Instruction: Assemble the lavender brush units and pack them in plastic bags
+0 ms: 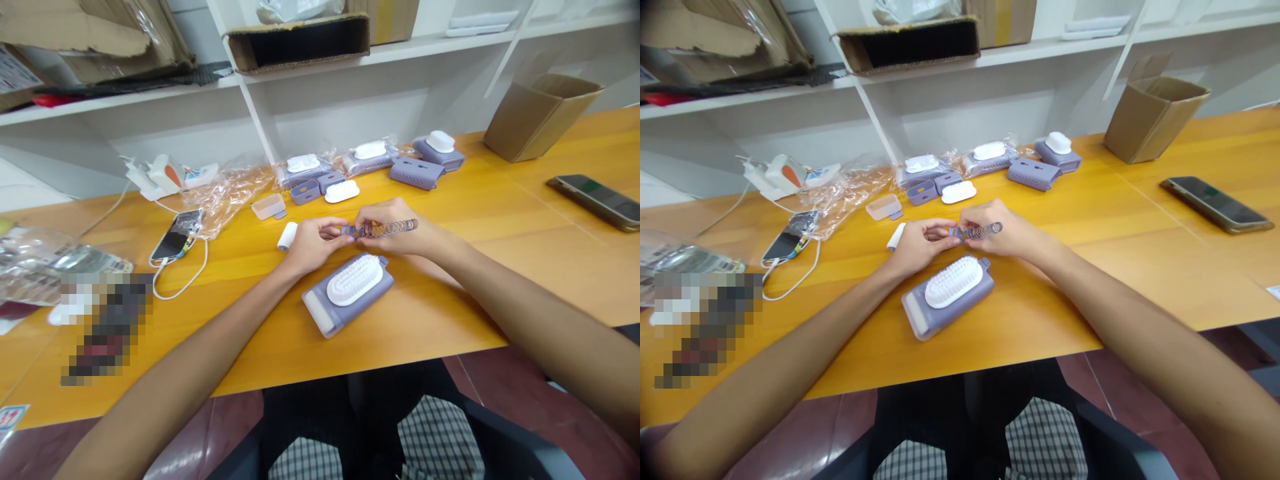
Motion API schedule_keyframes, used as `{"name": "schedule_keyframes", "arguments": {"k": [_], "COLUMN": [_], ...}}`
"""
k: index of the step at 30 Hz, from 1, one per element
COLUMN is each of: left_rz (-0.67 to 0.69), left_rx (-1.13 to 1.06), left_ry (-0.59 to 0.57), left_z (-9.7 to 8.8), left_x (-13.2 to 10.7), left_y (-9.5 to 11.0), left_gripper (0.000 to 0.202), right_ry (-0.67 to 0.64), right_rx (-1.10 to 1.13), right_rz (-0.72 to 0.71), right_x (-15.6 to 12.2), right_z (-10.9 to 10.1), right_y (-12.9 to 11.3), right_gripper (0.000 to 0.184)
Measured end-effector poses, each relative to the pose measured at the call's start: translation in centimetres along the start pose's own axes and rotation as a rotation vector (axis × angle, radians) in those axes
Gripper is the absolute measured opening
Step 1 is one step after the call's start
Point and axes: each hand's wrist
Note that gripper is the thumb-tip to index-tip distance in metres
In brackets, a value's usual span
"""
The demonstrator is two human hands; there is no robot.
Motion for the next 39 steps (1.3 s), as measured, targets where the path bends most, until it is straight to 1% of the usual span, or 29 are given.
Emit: {"name": "schedule_keyframes", "arguments": {"k": [4,9,11,18,23,29,33,36,39], "left_rz": [0.010,-0.048,-0.057,-0.052,-0.046,-0.036,-0.054,-0.064,-0.079], "left_rx": [-0.025,-0.169,-0.197,-0.186,-0.182,-0.292,-0.351,-0.378,-0.386], "left_ry": [0.033,-0.033,-0.039,-0.025,-0.034,-0.063,-0.083,-0.069,-0.028], "left_z": [0.1,0.3,0.4,0.5,0.5,0.4,0.3,0.4,0.8], "left_x": [0.0,-0.2,-0.3,-0.5,-0.5,-0.7,-0.8,-0.9,-0.9], "left_y": [-0.2,-0.2,0.0,0.4,0.4,0.7,0.9,1.1,1.2], "left_gripper": [0.044,0.051,0.051,0.049,0.049,0.044,0.048,0.046,0.043], "right_ry": [-0.016,-0.036,-0.038,-0.008,0.005,0.059,0.087,0.097,0.102], "right_rx": [-0.018,-0.030,-0.028,-0.075,-0.062,-0.054,-0.072,-0.090,-0.097], "right_rz": [0.005,0.008,0.004,-0.051,-0.091,-0.155,-0.177,-0.180,-0.175], "right_x": [-0.2,-0.2,-0.2,-0.3,-0.3,-0.4,-0.4,-0.4,-0.4], "right_z": [-0.5,-0.3,-0.2,0.2,0.2,0.3,0.3,0.2,0.3], "right_y": [-0.1,0.0,0.1,-0.1,-0.3,0.0,0.3,0.2,0.2], "right_gripper": [0.007,0.005,0.007,0.013,0.012,0.012,0.011,0.010,0.010]}}
Point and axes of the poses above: each hand's wrist, its own x-axis towards the middle knuckle, its own z-axis out of the palm, y = z × x, and after that the axes turned 1 degree about x, right-handed
